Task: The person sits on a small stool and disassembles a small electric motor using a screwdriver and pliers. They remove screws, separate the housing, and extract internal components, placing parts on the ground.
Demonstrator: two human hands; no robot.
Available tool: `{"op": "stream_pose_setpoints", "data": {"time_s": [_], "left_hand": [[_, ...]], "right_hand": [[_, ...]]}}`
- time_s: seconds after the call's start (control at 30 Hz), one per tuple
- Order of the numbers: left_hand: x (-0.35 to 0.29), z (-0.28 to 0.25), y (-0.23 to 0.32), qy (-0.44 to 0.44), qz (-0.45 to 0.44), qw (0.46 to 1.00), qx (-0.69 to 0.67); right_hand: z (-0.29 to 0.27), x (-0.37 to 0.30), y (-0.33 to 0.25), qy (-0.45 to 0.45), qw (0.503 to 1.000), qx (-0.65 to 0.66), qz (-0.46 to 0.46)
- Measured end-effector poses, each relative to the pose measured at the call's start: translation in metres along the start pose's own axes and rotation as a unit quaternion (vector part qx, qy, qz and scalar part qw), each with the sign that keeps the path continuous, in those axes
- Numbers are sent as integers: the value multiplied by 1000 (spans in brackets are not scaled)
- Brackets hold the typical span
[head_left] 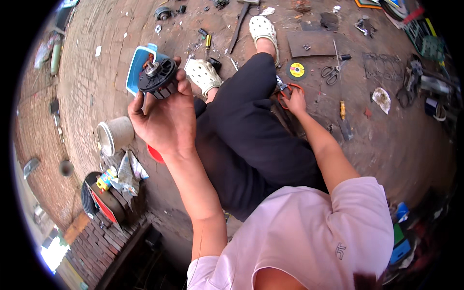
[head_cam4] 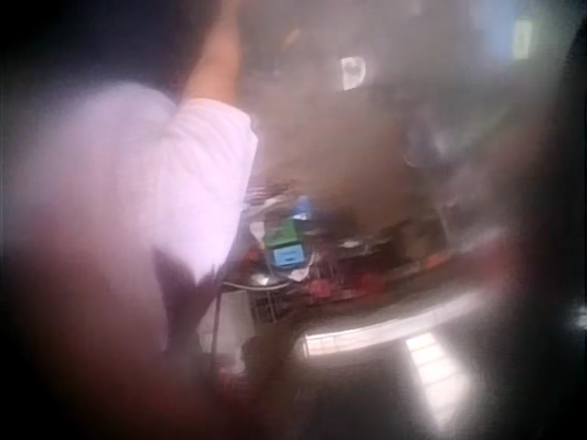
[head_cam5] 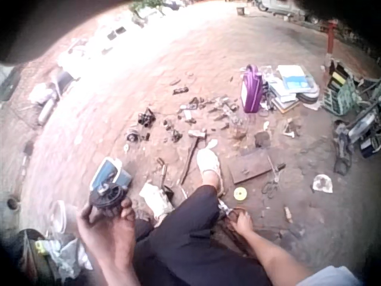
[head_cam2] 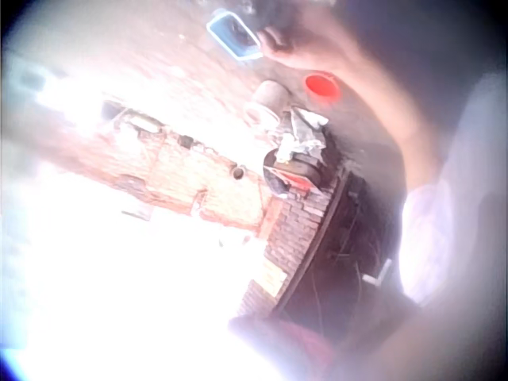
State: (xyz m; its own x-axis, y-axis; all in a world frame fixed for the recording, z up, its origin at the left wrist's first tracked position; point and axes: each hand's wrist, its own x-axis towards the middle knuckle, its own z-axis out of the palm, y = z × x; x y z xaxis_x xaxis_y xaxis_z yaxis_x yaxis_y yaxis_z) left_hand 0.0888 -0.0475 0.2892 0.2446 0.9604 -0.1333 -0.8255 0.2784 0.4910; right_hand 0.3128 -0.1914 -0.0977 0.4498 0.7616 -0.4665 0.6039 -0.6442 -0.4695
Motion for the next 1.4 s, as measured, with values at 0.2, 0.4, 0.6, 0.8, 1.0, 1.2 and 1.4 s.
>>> {"op": "stream_pose_setpoints", "data": {"time_s": [0.2,0.4,0.6,0.8,1.0,1.2,1.4], "left_hand": [[0,-7,22,22,48,999,-1],[-20,-17,52,82,96,991,38],[-13,-17,53,68,57,996,-22],[-9,-20,34,143,69,987,21],[-10,-12,20,107,66,992,10],[-6,-14,12,76,67,995,-2],[8,-9,5,249,99,962,48]], "right_hand": [[12,7,5,-173,975,-74,-118],[-16,5,27,-215,959,-117,-143],[-55,34,46,-106,983,-98,-114],[-26,33,-21,-86,957,-52,-273],[21,-18,-68,-233,893,-120,-366],[30,-49,-79,-300,856,-138,-398],[-17,-52,-50,-269,882,-114,-370]]}}
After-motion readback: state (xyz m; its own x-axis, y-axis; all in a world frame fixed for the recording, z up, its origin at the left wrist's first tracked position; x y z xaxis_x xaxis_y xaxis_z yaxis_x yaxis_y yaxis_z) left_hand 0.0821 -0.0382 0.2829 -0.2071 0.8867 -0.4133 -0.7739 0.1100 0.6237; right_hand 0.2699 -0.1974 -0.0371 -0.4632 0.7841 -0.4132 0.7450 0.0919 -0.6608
